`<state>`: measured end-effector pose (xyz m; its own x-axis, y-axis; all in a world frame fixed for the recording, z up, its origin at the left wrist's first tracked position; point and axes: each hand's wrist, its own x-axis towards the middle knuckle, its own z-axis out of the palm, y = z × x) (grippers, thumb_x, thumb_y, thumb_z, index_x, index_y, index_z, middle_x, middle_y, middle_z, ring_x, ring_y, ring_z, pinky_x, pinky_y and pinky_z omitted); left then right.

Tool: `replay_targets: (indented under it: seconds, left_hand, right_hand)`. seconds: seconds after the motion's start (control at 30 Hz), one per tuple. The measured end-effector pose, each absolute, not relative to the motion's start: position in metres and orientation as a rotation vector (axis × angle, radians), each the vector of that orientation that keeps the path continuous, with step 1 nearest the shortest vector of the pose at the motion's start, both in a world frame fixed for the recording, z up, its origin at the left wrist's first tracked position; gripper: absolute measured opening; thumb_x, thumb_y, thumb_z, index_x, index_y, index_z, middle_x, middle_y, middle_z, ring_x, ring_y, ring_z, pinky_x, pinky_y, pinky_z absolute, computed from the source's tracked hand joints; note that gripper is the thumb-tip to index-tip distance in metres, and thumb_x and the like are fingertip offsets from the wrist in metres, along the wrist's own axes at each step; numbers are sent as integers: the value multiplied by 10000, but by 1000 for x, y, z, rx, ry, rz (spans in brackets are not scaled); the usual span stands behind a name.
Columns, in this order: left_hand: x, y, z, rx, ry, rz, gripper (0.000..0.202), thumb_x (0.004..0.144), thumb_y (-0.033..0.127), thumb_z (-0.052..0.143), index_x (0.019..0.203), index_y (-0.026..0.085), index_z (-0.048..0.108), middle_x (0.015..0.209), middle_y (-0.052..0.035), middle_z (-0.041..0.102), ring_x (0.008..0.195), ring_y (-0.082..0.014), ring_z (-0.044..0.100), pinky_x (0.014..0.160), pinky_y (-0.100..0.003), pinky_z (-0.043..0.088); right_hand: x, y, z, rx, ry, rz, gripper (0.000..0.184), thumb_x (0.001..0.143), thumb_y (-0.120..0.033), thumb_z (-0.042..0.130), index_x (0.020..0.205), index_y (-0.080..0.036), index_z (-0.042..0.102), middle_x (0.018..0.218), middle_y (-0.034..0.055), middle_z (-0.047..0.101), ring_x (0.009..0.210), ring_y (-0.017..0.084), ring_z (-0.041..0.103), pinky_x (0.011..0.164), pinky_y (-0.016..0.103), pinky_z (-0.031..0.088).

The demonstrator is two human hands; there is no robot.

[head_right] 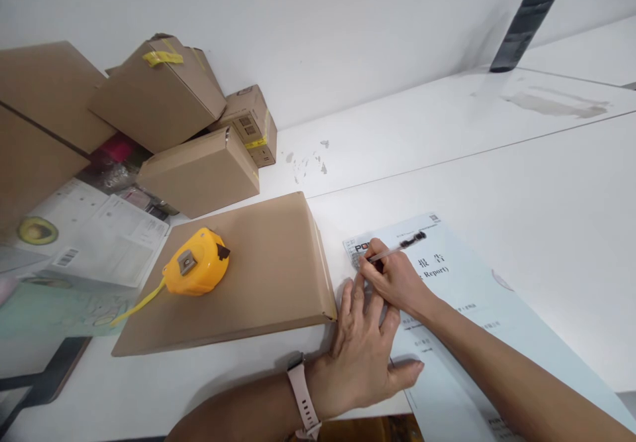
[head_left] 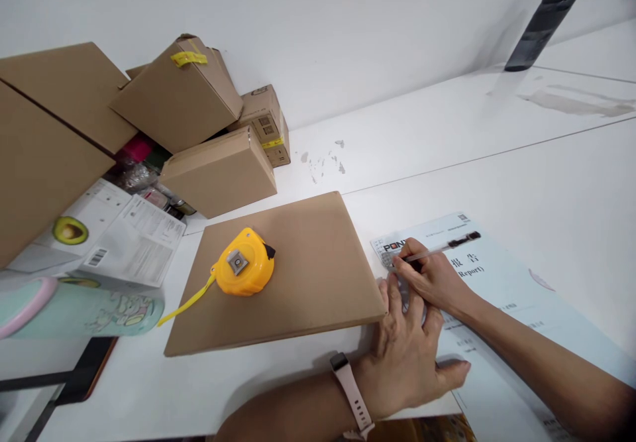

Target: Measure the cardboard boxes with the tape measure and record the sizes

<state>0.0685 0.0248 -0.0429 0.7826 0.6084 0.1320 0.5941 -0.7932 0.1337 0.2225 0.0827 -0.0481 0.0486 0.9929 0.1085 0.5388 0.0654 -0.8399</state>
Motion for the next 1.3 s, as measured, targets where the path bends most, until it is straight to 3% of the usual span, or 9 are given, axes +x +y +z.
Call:
replay_targets:
  seconds: [0.5,1.03,1.3]
  left_hand:
    - [69,24,-44,2924,991,262,801,971,678,313,1487,71,390,1560,-209,380,1464,-465,293,1184,-591,287]
    - [68,25,-41,2846,985,233,824,969,684,318,1527,78,329,1612,-212,295,1482,-485,236,1177,-616,302]
    - [69,25,-42,2880,982,259,813,966,680,319,1504,71,357,1571,-231,347,1457,-491,292,1166,-611,311]
  right_hand:
    - [224,84,-51,-1590,-1596,716,193,876,-363,514,724,-248,481,509,-49,517,466,135,463,475,269,354]
    - [224,83,-47,-1629,-1568,694,225,888,-384,507,713,-244,492,541,-35,539,486,137,466,490,268,362]
    - [222,84,-44,-1620,-1574,728,211,883,-385,500,726,-245,495,523,-44,518,469,135,452,479,270,355]
